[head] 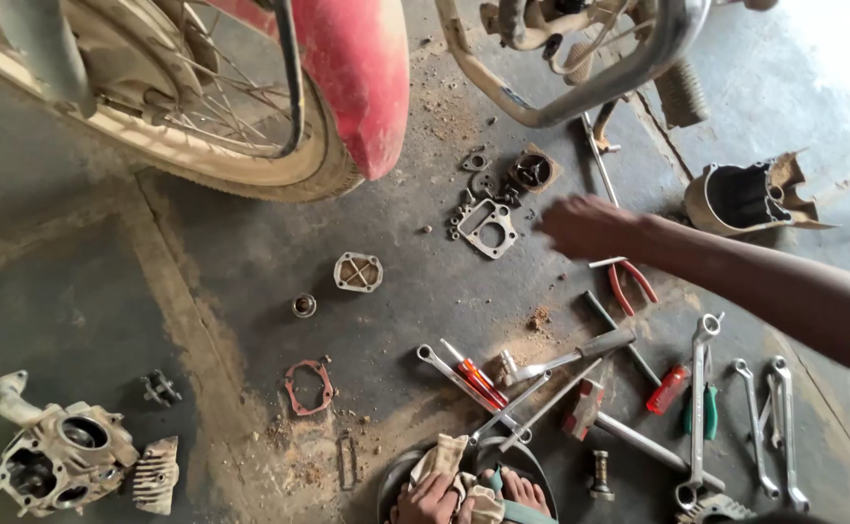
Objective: The person sits on the workshop floor among scattered motorcycle engine components and hand tools. They pick up small metal parts and gaskets one at a time, wipe some parts with a cloth, and place them in a spread-out arrangement on the floor near a cylinder head and crankcase.
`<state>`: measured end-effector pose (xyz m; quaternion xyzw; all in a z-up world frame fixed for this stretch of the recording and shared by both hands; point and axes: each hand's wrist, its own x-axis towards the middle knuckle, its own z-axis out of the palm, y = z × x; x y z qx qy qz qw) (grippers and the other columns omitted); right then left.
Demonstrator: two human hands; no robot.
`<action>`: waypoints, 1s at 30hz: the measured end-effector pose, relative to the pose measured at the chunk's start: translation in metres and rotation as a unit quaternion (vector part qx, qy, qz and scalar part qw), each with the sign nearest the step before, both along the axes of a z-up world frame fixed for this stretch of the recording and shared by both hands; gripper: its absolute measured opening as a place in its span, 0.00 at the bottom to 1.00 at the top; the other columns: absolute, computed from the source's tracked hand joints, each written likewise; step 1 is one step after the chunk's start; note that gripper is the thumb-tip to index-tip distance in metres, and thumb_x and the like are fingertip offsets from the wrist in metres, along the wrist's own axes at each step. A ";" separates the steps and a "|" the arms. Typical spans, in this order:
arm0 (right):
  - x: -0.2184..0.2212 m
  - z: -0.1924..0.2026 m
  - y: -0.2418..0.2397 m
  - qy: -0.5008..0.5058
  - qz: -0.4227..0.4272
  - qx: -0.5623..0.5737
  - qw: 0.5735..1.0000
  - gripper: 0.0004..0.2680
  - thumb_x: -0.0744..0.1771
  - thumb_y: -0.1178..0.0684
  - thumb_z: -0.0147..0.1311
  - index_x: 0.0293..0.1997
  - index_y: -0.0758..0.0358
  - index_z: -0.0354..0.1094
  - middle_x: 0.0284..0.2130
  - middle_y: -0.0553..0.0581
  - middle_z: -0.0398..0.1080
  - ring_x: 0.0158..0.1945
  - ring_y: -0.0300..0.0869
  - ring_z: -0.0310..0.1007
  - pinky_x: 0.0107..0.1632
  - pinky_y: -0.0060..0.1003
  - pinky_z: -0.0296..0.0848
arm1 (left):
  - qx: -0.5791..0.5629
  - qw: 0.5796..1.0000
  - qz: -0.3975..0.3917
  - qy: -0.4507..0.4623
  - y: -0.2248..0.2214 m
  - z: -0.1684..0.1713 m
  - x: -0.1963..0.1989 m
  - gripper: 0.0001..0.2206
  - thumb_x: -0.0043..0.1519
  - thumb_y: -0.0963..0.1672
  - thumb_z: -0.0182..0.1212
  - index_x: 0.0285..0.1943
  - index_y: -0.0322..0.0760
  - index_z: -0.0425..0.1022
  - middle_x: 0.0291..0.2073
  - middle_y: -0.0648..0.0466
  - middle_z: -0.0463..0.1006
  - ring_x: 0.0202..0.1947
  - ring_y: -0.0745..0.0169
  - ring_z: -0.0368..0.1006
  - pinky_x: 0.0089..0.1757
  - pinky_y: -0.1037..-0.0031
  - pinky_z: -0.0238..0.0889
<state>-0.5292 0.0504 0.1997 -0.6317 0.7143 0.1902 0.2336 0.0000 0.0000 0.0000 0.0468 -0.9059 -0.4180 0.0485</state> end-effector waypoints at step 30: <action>-0.001 -0.102 -0.098 -0.089 -0.148 -0.273 0.947 0.21 0.64 0.46 0.66 0.60 0.66 0.66 0.49 0.66 0.67 0.48 0.58 0.73 0.48 0.50 0.75 | 0.062 0.996 0.040 -0.049 -0.027 0.063 -0.009 0.12 0.61 0.47 0.66 0.33 0.32 0.79 0.45 0.41 0.82 0.46 0.42 0.79 0.41 0.53 0.73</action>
